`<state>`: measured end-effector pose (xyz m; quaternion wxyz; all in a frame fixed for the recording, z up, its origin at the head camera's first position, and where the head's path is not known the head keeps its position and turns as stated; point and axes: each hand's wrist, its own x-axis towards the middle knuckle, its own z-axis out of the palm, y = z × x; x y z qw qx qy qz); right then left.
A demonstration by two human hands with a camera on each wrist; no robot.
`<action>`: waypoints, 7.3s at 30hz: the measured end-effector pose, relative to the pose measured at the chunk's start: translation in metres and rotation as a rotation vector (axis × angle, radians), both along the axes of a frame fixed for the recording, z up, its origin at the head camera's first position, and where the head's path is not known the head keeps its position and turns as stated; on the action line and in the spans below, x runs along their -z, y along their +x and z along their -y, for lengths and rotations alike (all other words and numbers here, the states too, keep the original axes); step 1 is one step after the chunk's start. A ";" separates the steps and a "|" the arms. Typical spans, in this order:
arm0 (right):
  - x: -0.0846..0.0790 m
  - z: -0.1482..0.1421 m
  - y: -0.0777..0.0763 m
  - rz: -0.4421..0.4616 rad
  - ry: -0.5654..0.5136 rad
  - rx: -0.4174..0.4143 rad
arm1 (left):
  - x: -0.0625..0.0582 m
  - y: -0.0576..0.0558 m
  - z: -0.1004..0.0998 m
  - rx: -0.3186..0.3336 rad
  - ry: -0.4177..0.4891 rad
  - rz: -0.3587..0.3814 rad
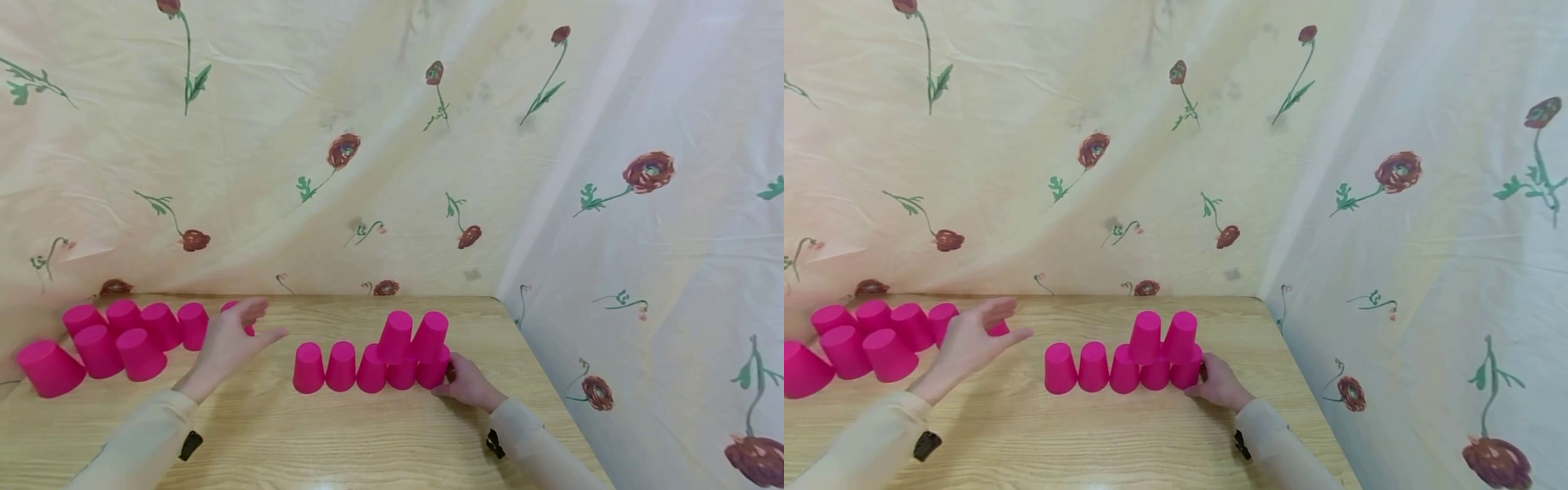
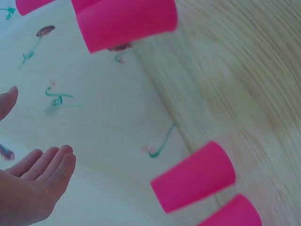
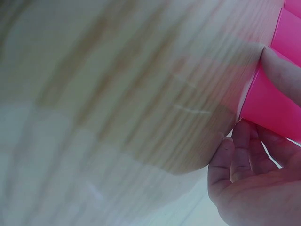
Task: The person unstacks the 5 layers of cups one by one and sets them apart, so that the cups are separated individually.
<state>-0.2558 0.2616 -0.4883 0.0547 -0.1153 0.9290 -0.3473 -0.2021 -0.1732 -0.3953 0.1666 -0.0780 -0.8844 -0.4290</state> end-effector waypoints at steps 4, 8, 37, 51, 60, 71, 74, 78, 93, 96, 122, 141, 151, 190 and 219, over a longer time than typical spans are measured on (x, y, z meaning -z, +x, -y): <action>0.001 0.000 0.001 0.001 0.006 0.006 | 0.001 -0.005 -0.020 0.058 0.066 0.018; 0.001 0.000 0.001 0.000 0.000 0.006 | 0.003 -0.007 -0.038 0.100 0.107 0.019; 0.000 0.001 -0.001 -0.013 0.006 -0.007 | 0.016 -0.030 -0.152 0.213 0.275 0.171; 0.000 0.000 -0.001 -0.010 0.019 0.003 | 0.015 -0.036 -0.168 0.214 0.232 0.218; 0.002 0.000 0.000 -0.022 0.014 -0.024 | 0.020 -0.039 -0.177 0.268 0.210 0.160; 0.002 0.001 0.000 0.002 0.028 -0.004 | 0.012 -0.036 -0.163 0.258 0.242 0.131; 0.002 0.002 0.000 0.000 0.028 -0.008 | 0.009 -0.035 -0.155 0.237 0.254 0.125; 0.002 0.002 0.000 -0.001 0.024 -0.011 | 0.003 -0.033 -0.142 0.206 0.260 0.104; 0.002 -0.001 -0.001 -0.007 0.017 0.000 | -0.010 -0.023 -0.088 0.136 0.278 0.067; 0.001 0.000 -0.001 -0.008 0.015 -0.002 | -0.010 -0.021 -0.078 0.120 0.276 0.065; -0.001 0.001 -0.001 -0.015 0.016 -0.007 | 0.016 -0.002 0.008 -0.074 0.173 0.124; -0.002 0.001 0.001 -0.004 0.018 0.001 | 0.046 0.013 0.075 -0.190 -0.018 0.347; -0.002 0.001 0.001 -0.015 0.021 -0.009 | 0.058 0.013 0.100 -0.214 -0.003 0.387; -0.002 0.001 0.002 -0.017 0.024 -0.018 | 0.064 0.015 0.121 -0.313 -0.009 0.364; 0.001 0.001 0.001 -0.009 0.023 -0.007 | 0.006 0.016 0.078 -0.385 -0.127 0.158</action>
